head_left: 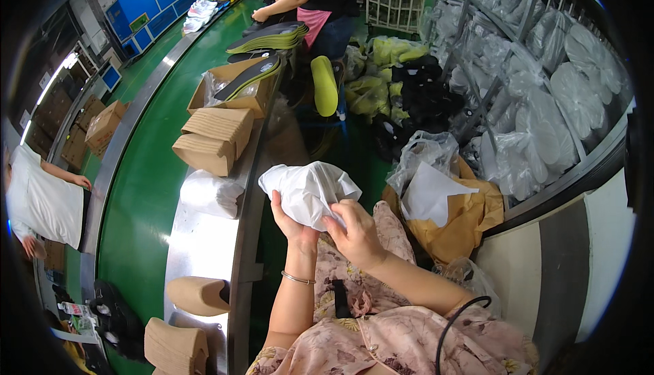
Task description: The person wraps shoe lasts in white paper and inserts them into black sneakers on a green conveyor belt.
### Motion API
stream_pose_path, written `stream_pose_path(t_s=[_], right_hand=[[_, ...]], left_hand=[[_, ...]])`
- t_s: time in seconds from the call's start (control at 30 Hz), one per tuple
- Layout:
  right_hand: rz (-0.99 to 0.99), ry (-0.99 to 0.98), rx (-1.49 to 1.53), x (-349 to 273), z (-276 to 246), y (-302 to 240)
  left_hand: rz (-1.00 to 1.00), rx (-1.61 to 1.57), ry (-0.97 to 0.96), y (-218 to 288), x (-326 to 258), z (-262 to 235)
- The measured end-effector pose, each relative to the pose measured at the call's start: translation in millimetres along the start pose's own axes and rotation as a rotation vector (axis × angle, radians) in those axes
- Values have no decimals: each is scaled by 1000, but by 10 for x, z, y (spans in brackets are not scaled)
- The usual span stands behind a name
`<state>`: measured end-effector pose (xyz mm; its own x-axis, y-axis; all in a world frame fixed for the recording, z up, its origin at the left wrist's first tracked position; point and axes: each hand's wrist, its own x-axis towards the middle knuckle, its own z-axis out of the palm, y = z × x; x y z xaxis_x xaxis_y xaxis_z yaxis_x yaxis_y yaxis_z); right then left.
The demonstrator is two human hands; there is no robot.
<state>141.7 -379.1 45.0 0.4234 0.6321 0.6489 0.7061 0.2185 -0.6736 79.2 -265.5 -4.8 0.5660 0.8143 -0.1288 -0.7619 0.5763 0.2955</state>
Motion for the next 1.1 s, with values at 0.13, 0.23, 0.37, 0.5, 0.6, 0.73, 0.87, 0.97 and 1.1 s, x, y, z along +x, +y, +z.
stream_pose_path(t_s=[0.13,0.23,0.37,0.5,0.6,0.73,0.87,0.97,1.1], right_hand=[[184,47,202,-69,83,77],[535,152,667,-129,173,98],[613,79,741,-105,141,100],[543,-107,557,-130,-167,157],[467,-258,676,-104,-356,199],[1014,-143,1206,-176,-520,305],[1241,-124,1240,-188,-580,619],[1236,-261,1275,-114,-576,779],[1243,-473,1281,-204,-473,1133]], left_hand=[[2,-42,-21,-6,-67,85],[27,-50,-7,-34,-84,61],[3,-69,-30,-15,-77,1],[-21,9,-91,146,-111,-105],[-149,-22,-255,220,-125,-63],[-114,12,-160,247,-109,-457],[-190,86,-192,220,-185,-463],[-228,174,-218,188,-233,-460],[-404,186,-226,77,-276,-418]])
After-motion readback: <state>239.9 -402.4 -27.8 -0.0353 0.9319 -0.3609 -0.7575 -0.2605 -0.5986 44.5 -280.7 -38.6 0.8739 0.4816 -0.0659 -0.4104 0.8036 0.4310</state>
